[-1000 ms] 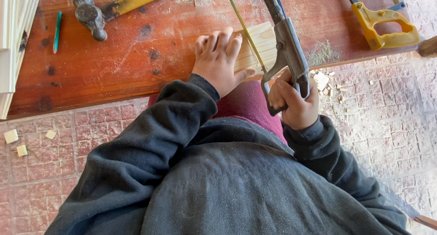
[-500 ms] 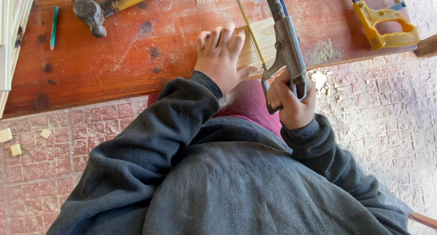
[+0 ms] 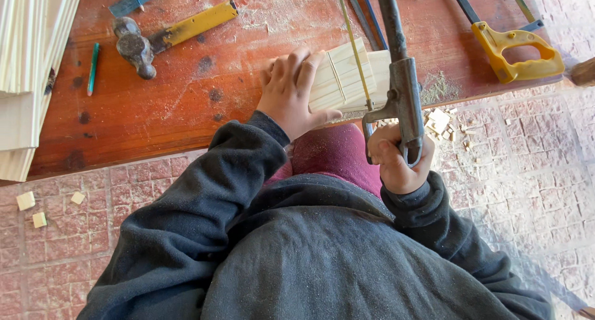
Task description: The person uses a yellow-handled hacksaw to cut a small wooden plank on a workbench. They then switch to a black-handled hacksaw and continue cutting the same plank, producing wood shavings.
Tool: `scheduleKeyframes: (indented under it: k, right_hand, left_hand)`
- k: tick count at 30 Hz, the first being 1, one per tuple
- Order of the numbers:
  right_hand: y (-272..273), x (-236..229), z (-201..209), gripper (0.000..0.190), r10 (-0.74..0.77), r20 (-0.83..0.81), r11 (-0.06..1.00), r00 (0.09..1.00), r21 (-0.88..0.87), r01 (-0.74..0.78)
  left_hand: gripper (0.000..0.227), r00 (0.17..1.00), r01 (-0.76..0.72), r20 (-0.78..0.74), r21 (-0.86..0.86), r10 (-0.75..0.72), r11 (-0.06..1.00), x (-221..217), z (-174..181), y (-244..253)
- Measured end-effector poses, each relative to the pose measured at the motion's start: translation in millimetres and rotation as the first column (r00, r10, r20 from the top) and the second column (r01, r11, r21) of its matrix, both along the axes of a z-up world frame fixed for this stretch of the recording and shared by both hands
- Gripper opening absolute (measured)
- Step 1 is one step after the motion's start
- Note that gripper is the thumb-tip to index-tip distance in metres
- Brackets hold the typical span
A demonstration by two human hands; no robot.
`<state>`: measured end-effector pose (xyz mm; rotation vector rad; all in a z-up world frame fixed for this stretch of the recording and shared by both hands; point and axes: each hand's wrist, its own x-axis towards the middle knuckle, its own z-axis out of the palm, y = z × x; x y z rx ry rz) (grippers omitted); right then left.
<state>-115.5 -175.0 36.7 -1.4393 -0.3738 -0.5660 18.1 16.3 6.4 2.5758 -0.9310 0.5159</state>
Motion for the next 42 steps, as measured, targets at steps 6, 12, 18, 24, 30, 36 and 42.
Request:
scheduleKeyframes:
  k: [6, 12, 18, 24, 30, 36, 42]
  right_hand:
    - [-16.7, 10.8, -26.5, 0.02, 0.075, 0.243, 0.985, 0.967, 0.133, -0.11]
    - [-12.6, 9.6, -19.5, 0.019, 0.108, 0.313, 0.976, 0.944, 0.147, -0.16]
    - [-9.6, 4.5, -8.0, 0.015, 0.102, 0.313, 0.977, 0.944, 0.15, -0.155]
    - [-7.8, 0.9, -8.7, 0.007, 0.107, 0.329, 0.972, 0.938, 0.163, -0.169]
    - [-6.1, 1.1, -5.5, 0.009, 0.11, 0.348, 0.966, 0.931, 0.184, -0.183]
    - [-8.0, -0.2, 1.4, 0.011, 0.137, 0.367, 0.972, 0.92, 0.131, -0.196]
    - [-7.7, -0.9, 1.8, 0.015, 0.144, 0.341, 0.974, 0.929, 0.119, -0.194]
  left_hand:
    - [0.098, 0.963, 0.088, -0.224, -0.27, -0.152, 0.959, 2.2, 6.0, 3.7]
    - [0.108, 0.97, 0.173, -0.124, -0.236, -0.207, 0.956, 12.7, 21.8, 5.6]
    - [0.101, 0.957, 0.226, 0.221, -0.156, -0.189, 0.962, 30.4, 10.7, 7.5]
    - [0.043, 0.951, 0.283, 0.205, -0.284, -0.231, 0.916, 15.8, 26.7, 12.4]
    - [0.023, 0.97, 0.242, 0.114, -0.374, -0.214, 0.895, 10.0, 53.6, 16.4]
    - [0.02, 0.978, 0.197, 0.132, -0.356, -0.159, 0.913, 11.9, 40.7, 14.3]
    - [0.019, 0.973, 0.228, 0.124, -0.39, -0.195, 0.892, 2.8, 53.4, 11.3]
